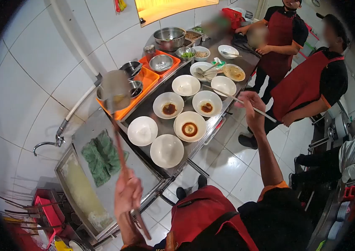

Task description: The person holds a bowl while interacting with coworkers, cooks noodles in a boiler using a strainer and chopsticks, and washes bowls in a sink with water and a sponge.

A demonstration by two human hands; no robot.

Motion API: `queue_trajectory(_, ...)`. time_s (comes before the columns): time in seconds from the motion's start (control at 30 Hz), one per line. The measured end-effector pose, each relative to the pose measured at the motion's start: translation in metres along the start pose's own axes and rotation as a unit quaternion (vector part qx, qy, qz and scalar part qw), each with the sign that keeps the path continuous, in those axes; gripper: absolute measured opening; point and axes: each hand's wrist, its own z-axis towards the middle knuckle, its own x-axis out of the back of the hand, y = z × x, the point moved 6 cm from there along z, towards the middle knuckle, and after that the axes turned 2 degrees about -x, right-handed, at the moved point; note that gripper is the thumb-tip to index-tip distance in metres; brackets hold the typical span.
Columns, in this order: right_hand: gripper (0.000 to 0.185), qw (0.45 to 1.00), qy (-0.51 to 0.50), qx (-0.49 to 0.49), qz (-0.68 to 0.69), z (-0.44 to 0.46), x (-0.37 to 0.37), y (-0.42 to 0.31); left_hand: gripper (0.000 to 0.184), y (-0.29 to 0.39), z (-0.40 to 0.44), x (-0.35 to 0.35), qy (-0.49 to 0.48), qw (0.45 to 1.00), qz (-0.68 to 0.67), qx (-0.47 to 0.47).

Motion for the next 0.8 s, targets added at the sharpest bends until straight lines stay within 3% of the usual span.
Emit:
queue_trajectory(0.1, 0.019, 1.000, 0.010, 0.010, -0.003, -0.013, 0.017, -0.012, 0.009, -0.030, 0.038, -0.030, -0.149, 0.988, 0.025, 0.005)
queue_trajectory(0.3, 0.016, 0.998, 0.054, -0.013, -0.023, -0.036, 0.046, -0.031, 0.004, -0.079, 0.082, -0.072, -0.257, 0.959, 0.116, 0.002)
queue_trajectory(0.43, 0.016, 0.997, 0.074, -0.022, -0.022, -0.049, 0.059, -0.036, 0.004, -0.112, 0.103, -0.075, -0.279, 0.952, 0.128, -0.001)
queue_trajectory(0.8, 0.015, 0.997, 0.061, -0.033, -0.023, -0.058, 0.052, -0.036, 0.009, -0.160, 0.157, -0.042, -0.227, 0.952, 0.201, -0.044)
